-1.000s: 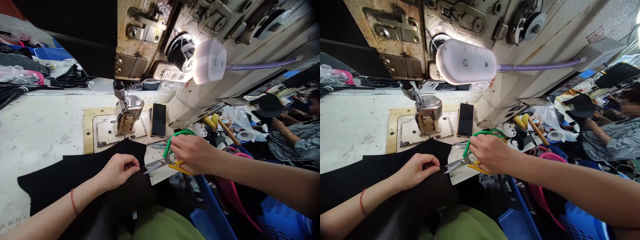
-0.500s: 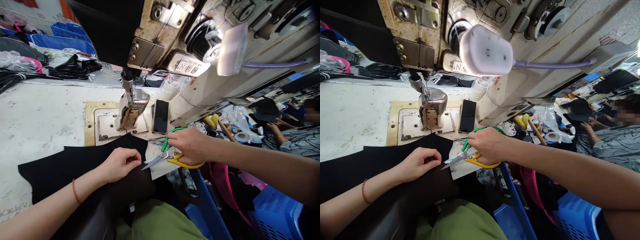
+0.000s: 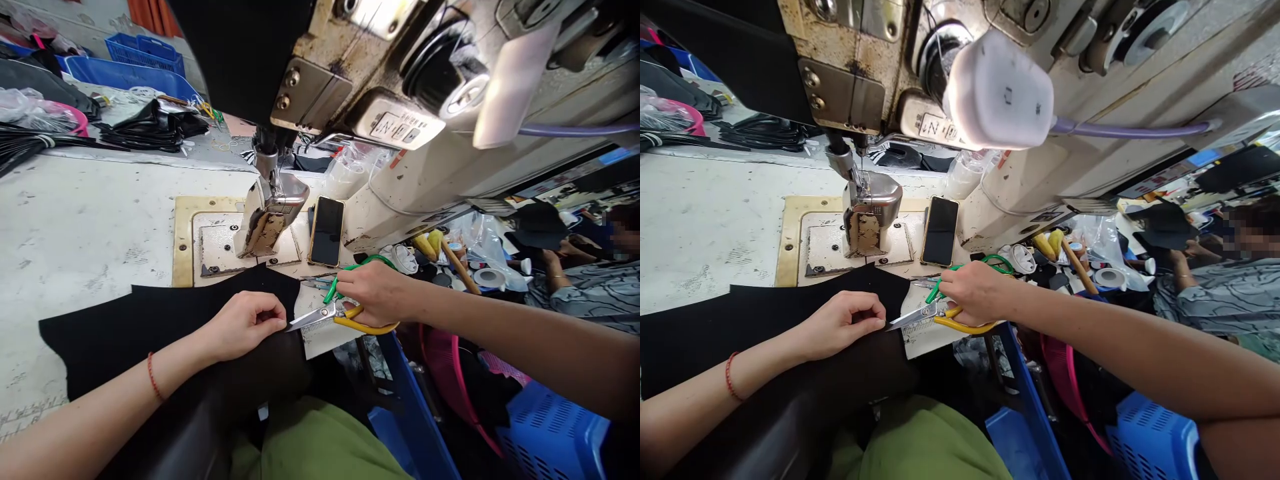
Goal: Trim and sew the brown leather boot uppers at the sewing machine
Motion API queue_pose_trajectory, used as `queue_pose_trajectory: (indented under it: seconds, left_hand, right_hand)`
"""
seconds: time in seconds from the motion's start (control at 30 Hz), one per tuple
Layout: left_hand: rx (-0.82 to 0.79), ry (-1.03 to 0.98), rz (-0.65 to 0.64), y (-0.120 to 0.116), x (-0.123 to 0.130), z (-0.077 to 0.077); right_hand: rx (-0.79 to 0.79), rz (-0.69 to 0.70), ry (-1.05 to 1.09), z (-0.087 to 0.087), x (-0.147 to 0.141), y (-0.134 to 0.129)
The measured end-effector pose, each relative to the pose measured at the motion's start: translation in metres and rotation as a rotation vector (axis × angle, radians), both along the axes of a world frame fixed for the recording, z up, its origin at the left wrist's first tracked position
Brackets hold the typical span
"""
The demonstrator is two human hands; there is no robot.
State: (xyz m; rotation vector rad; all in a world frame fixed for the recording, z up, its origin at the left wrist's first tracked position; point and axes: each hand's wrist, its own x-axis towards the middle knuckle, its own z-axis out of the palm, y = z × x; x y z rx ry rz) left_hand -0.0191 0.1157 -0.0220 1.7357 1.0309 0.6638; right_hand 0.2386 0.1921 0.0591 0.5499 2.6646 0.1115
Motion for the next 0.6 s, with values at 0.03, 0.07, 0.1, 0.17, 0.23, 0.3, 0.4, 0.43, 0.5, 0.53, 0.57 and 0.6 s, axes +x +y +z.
queue_pose_trajectory:
  seconds: [0.03, 0.07, 0.1, 0.17, 0.23, 0.3, 0.4, 0.43, 0.5, 0.53, 0.57, 0.6]
  left_hand:
    - [0.001, -0.009, -0.004, 0.001, 0.0, 0.0]
    - [0.001, -0.017, -0.007, 0.001, 0.0, -0.001]
    - [0.002, -0.026, -0.008, 0.002, 0.0, -0.001]
    - [0.001, -0.043, -0.009, 0.003, 0.001, -0.001]
    - [-0.003, -0.058, -0.01, 0.003, 0.0, -0.001]
    - [-0.006, -0.074, -0.01, 0.002, -0.001, 0.0]
    - [-0.015, -0.104, -0.006, 0.002, -0.001, 0.0]
    - [-0.019, -0.115, -0.002, 0.002, -0.002, 0.0]
    - [-0.03, -0.137, 0.006, 0.002, -0.002, 0.0]
    - [-0.036, -0.15, 0.011, 0.002, -0.002, 0.0]
    - [-0.043, -0.163, 0.016, 0.002, -0.002, 0.0]
    - [-0.052, -0.176, 0.022, 0.003, -0.002, -0.001]
  right_hand:
    - [-0.002, 0.003, 0.014, -0.002, -0.001, 0.0]
    - [-0.007, 0.006, 0.029, -0.004, -0.002, 0.0]
    - [-0.016, 0.011, 0.045, -0.006, -0.003, 0.0]
    - [-0.036, 0.025, 0.061, -0.01, -0.006, 0.0]
    - [-0.049, 0.041, 0.05, -0.014, -0.01, 0.001]
    - [-0.062, 0.036, 0.031, -0.016, -0.014, 0.001]
    - [-0.104, -0.002, 0.018, -0.018, -0.02, -0.002]
    - [-0.118, -0.016, 0.014, -0.018, -0.023, -0.003]
    - [-0.141, -0.036, -0.003, -0.018, -0.03, -0.007]
    - [-0.148, -0.046, -0.014, -0.018, -0.033, -0.01]
    - [-0.154, -0.055, -0.025, -0.018, -0.038, -0.012]
    - [-0.16, -0.065, -0.04, -0.018, -0.042, -0.014]
